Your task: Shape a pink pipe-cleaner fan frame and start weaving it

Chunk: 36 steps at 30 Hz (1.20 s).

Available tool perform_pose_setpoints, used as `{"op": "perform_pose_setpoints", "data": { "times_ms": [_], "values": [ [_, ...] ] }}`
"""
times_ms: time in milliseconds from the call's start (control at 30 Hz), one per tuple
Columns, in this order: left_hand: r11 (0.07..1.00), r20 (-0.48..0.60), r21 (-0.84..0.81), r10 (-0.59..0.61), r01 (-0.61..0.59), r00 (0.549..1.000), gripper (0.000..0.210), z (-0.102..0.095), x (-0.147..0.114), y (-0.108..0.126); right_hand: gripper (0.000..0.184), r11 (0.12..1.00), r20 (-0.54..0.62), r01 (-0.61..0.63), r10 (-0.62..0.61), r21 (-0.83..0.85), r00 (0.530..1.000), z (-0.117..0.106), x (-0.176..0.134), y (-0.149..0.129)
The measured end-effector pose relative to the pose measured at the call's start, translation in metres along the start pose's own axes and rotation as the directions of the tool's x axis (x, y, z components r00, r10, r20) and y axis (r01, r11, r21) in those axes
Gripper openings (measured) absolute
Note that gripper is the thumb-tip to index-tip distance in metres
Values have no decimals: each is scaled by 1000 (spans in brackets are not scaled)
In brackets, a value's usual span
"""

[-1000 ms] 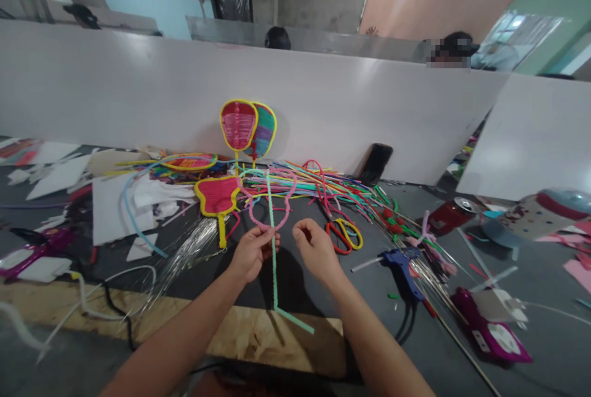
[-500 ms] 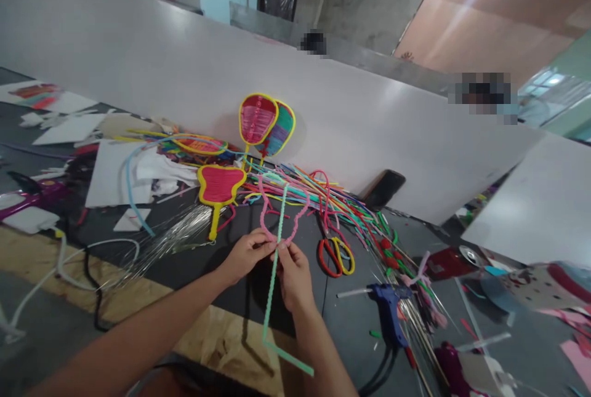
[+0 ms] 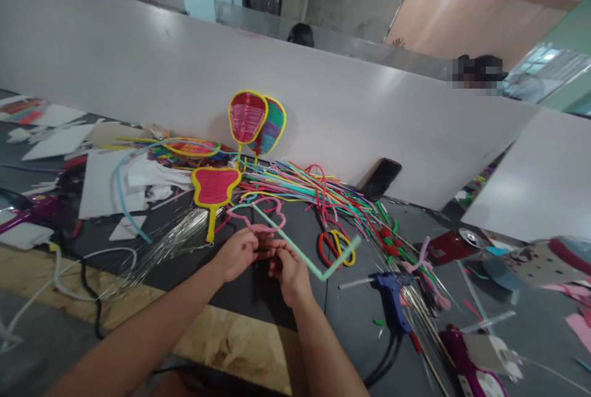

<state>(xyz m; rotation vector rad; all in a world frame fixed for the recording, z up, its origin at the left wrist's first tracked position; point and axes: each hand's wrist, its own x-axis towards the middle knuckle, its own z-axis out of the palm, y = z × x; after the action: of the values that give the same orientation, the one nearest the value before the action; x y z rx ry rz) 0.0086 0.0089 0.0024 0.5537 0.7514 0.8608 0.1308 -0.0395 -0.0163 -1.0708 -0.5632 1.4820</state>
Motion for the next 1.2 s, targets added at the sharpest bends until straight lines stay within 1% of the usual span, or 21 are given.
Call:
{"op": "perform_pose_setpoints", "data": {
  "times_ms": [67, 133, 233, 300, 333, 400, 467, 600, 667, 767, 867, 967, 1100, 1200],
  "values": [
    [994, -4, -83, -66, 65, 998, 15, -1, 0, 4, 15, 999, 24, -20, 19, 28, 1000, -4, 1, -2],
    [989, -53, -125, -86, 79, 995, 16, -2, 1, 7, 17, 995, 28, -57, 55, 80, 998, -8, 3, -6],
    [992, -117, -121, -45, 31, 992, 14, -3, 3, 6, 23, 976, 57, -158, 151, 149, 987, -11, 4, -12],
    [996, -122, -86, -18, 8, 992, 14, -4, 3, 5, 33, 966, 102, -217, 204, 141, 974, -11, 3, -16],
    [998, -107, -60, -5, -2, 994, 14, -4, 2, 5, 36, 967, 118, -223, 209, 125, 971, -10, 2, -17],
    [1000, -50, 1, 22, -22, 998, 11, -4, 0, 5, 35, 976, 129, -195, 182, 94, 975, -8, 0, -17],
    [997, 15, 56, 43, -44, 999, 8, -5, -2, 6, 33, 981, 127, -168, 155, 98, 980, -6, -2, -16],
    [990, 132, 117, 63, -78, 989, 15, -5, -4, 11, 32, 963, 160, -235, 214, 130, 964, -1, -5, -13],
    [989, 170, 123, 66, -88, 983, 19, -5, -5, 14, 31, 962, 151, -229, 207, 150, 967, 3, -7, -12],
    [990, 162, 102, 76, -94, 984, 23, -4, -7, 17, 31, 969, 111, -149, 129, 196, 985, 9, -10, -11],
    [989, 139, 72, 120, -131, 983, 19, -4, -7, 18, 32, 973, 92, -86, 67, 214, 993, 14, -13, -11],
    [982, 148, 60, 167, -178, 975, 15, -4, -6, 17, 33, 975, 95, -90, 72, 205, 993, 15, -15, -10],
    [978, 166, 63, 187, -200, 968, 14, -3, -6, 17, 34, 967, 102, -129, 109, 219, 989, 16, -14, -7],
    [971, 171, 81, 209, -225, 963, 17, -2, -6, 15, 33, 966, 80, -114, 97, 233, 992, 17, -14, -6]
  ]
}}
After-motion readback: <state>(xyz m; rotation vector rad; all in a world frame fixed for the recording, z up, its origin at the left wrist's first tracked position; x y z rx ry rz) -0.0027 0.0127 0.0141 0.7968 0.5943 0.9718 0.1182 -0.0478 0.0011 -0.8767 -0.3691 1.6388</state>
